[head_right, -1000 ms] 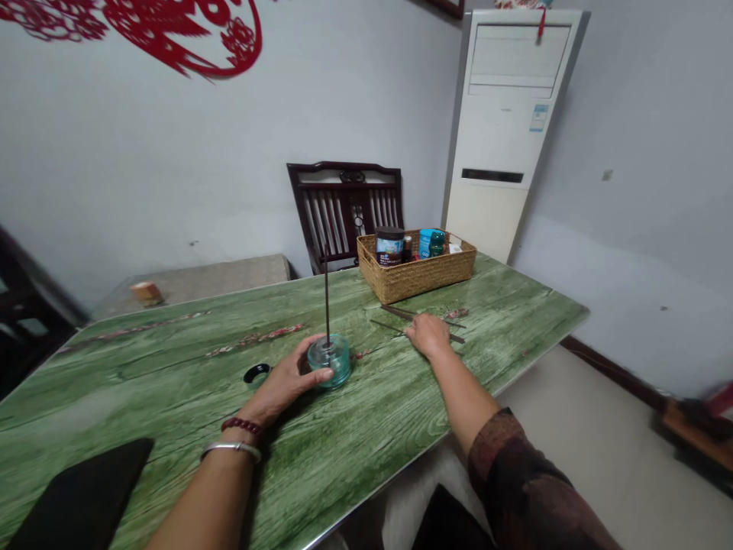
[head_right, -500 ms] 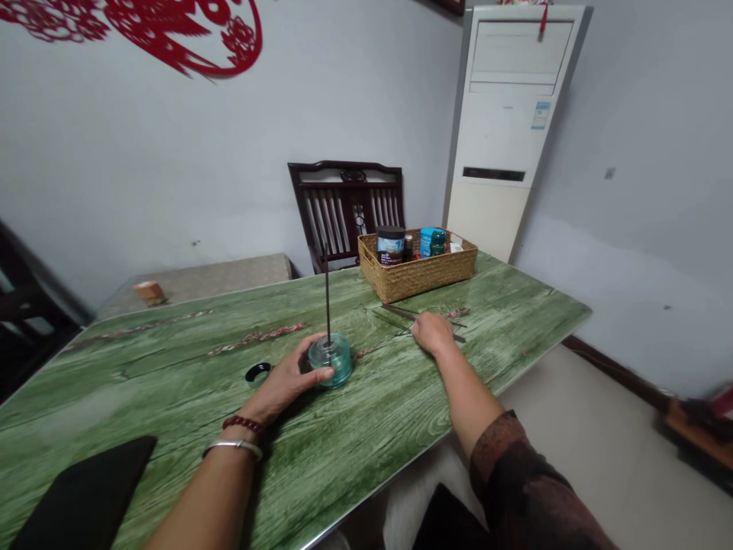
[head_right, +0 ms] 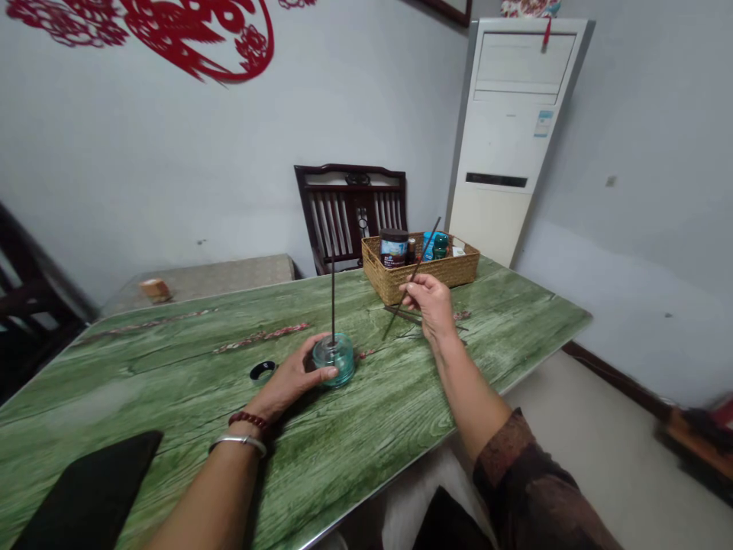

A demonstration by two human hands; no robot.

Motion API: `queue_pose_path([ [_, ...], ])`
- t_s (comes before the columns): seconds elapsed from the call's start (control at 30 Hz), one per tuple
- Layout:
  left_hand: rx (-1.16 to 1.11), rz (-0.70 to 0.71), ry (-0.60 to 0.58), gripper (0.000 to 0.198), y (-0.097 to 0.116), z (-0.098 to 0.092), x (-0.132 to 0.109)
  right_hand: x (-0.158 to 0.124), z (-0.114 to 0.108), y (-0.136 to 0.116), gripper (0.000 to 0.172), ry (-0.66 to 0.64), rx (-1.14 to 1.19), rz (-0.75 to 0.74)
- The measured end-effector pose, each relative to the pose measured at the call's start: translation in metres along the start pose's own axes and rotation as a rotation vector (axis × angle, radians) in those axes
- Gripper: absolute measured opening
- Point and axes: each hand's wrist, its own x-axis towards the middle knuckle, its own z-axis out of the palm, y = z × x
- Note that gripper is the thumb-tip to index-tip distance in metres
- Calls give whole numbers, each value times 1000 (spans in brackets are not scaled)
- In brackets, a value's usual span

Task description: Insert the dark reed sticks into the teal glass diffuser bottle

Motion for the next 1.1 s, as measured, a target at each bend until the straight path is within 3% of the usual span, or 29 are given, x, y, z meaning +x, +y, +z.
queue_pose_path([
  [0.1, -2, -3, -12, 83, 3, 0, 0, -10, 30, -15, 40, -48, 123, -37],
  [0.2, 8, -8, -14, 84, 4, 0, 0, -17, 59, -18, 37, -101, 96, -73],
  [0.33, 1, 6, -1, 83, 2, 0, 1, -20, 87, -7, 33, -159, -10, -105],
  [0.47, -7, 15, -3, 84, 1, 1, 1, -22, 100, 8, 30, -194, -60, -95],
  [0.77, -29, 17, -22, 85, -2, 1, 2, -32, 102, 34, 13, -242, -244, -2],
  [0.9, -28, 23, -16, 86, -5, 1, 3, -39, 97, 28, 9, -263, -435, -95],
  [1.0, -12, 11, -3, 86, -3, 1, 3, -39, 78, 20, 15, -242, -582, -195],
  [1.1, 3, 4, 0, 83, -1, 1, 1, -27, 42, 17, 21, -150, -768, -208],
])
